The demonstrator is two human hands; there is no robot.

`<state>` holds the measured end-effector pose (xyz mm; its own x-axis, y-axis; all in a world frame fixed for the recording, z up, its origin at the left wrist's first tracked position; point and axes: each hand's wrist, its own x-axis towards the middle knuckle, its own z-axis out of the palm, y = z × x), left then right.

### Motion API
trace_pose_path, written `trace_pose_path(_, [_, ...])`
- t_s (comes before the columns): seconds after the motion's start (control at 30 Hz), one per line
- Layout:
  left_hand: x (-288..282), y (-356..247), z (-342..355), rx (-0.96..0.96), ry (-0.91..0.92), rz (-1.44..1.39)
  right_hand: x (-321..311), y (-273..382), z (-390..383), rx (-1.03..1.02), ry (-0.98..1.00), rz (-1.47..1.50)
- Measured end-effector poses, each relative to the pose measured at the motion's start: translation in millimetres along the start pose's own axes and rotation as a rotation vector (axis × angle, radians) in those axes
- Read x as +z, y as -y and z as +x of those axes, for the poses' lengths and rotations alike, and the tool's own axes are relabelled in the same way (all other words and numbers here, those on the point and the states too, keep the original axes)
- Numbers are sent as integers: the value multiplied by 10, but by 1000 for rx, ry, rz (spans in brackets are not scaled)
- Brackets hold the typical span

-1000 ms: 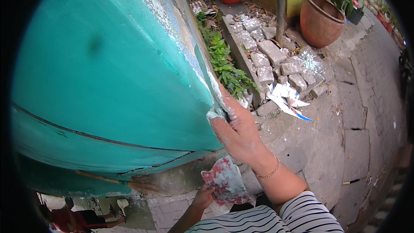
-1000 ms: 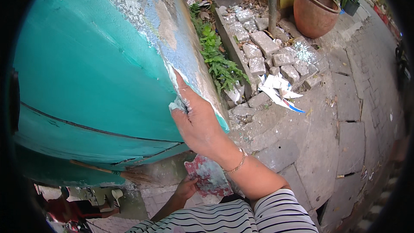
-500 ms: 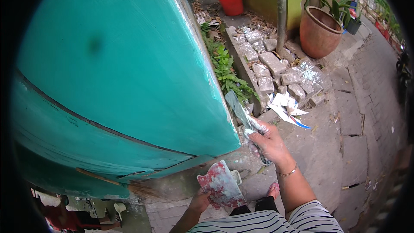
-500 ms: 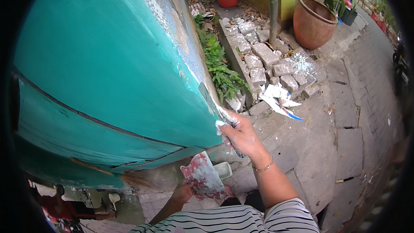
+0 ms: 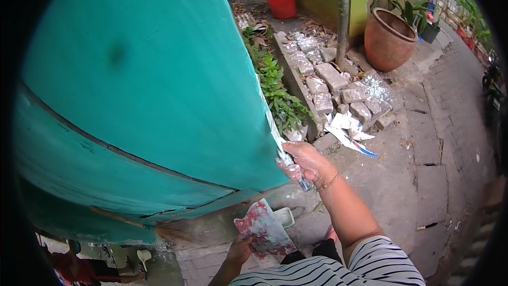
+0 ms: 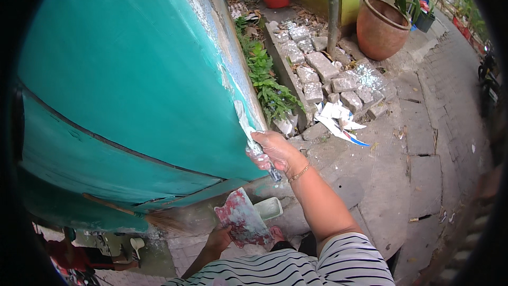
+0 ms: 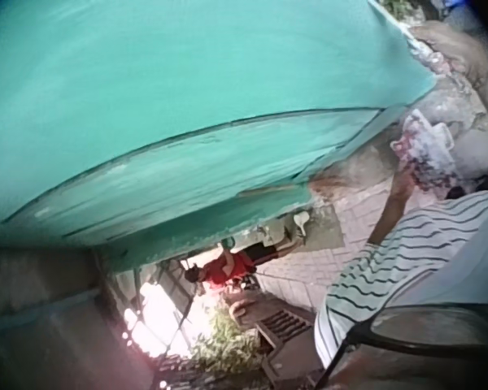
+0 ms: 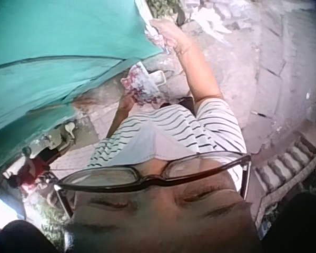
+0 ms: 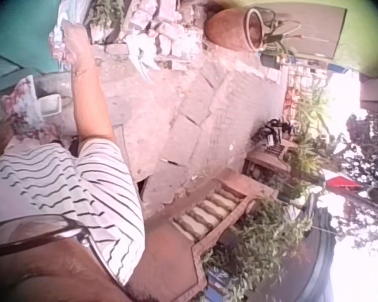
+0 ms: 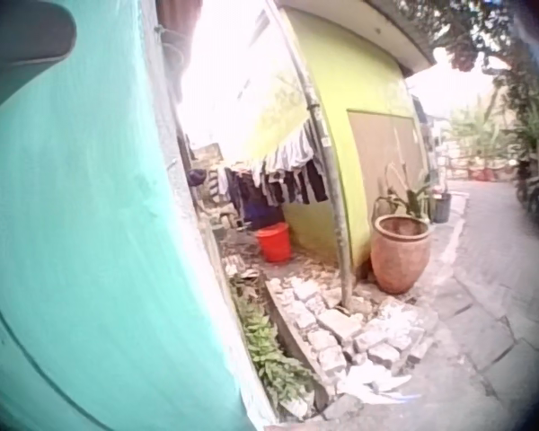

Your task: The person applies white filler material to a green wall using a putty knife while holding a tray of material by hand.

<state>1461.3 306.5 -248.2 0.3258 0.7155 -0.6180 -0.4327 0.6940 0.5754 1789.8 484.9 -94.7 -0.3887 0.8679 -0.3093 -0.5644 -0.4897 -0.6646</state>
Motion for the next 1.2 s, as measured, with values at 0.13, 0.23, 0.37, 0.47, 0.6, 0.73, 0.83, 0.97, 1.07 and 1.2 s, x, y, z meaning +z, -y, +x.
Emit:
trace_pose_path(0.13, [26, -84, 54, 57, 35, -14, -165, 78, -284, 18, -202, 0])
trace_pose_path(0.23, [37, -103, 129, 36, 29, 14, -23, 420, -229, -232, -297, -287])
trace_pose_path(0.37, [21, -85, 202, 11, 71, 12, 368, 730, 13, -1087, -496, -993])
trace_pose_path(0.47, [119, -60, 173, 25, 58, 19, 752, 478, 100, -832, -472, -1083])
trace_pose_path(0.6, [206, -32, 137, 22, 46, 19, 666, 15, -3, -578, -365, -955])
trace_pose_path(0.73, [294, -4, 202, -8, 78, 8, 269, -473, -30, -316, -365, -1166])
trace_pose_path(0.83, [383, -100, 216, 14, 78, 26, -91, -485, -133, -348, -433, -1117])
trace_pose_path(0.97, [274, -118, 55, 75, 28, 52, -94, 274, -674, -384, -289, -1084])
trace_pose_path(1.07, [1, -27, -88, 84, -23, 64, -81, 609, -884, -297, -245, -926])
trace_pose_path(1.2, [81, -14, -200, 58, -34, -44, -15, 819, -690, -417, -209, -345])
